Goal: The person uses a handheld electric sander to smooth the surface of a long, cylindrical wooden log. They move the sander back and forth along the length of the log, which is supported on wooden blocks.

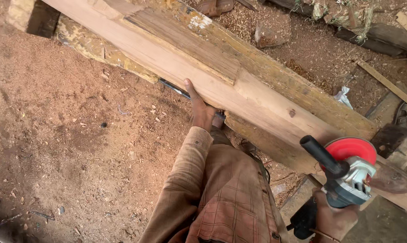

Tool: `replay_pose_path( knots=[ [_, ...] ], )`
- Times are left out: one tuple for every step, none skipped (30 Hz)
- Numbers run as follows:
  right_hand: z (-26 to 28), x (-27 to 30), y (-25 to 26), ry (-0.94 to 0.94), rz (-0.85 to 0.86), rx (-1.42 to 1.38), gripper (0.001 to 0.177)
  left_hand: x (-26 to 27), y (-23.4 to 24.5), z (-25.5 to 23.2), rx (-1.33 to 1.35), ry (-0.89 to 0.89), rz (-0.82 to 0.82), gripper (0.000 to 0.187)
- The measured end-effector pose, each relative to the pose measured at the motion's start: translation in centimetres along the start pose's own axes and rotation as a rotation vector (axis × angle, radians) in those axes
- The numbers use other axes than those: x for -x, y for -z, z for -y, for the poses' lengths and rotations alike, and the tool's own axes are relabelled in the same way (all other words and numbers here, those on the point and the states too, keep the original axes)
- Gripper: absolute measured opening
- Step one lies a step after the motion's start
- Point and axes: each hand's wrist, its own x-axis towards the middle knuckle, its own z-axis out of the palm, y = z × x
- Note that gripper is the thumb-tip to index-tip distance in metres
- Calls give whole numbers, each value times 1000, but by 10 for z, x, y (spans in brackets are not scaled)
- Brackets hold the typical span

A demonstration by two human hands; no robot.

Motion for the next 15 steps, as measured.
replay_pose_path(
  knots=[
    [10,1,-1,-6,27,34,60,-2,8,0,18,4,23,118],
    [21,2,-1,-12,54,67,59,-1,15,3,37,8,47,120],
    [34,-1,-8,-9,83,88,59,-3,15,4,59,-1,77,121],
    [47,-4,-14,27,108,150,60,-3,15,2,50,5,84,119],
    [57,-7,-19,65,132,213,62,-1,14,1,42,12,94,118],
    [67,-10,-26,104,156,275,64,2,14,-2,34,20,103,116],
    [76,-14,-32,66,203,319,62,9,13,-7,-37,15,54,111],
    [86,-18,-39,28,248,363,61,19,12,-15,-110,11,5,107],
    [97,-21,-45,-7,299,406,60,33,10,-24,-180,4,-48,102],
    [108,-22,-49,37,340,401,62,54,9,-31,-265,-27,-17,91],
    [121,-24,-54,83,383,388,65,78,6,-42,-353,-66,17,82],
    [134,-27,-59,129,427,373,68,104,2,-51,-442,-105,50,76],
    [146,-29,-65,166,463,382,65,135,-1,-57,-726,-219,104,63],
    [157,-31,-71,202,500,391,62,165,-5,-62,-1010,-333,158,51],
    [165,-31,-72,237,538,407,59,191,-9,-67,-1110,-382,351,55]
  ],
)
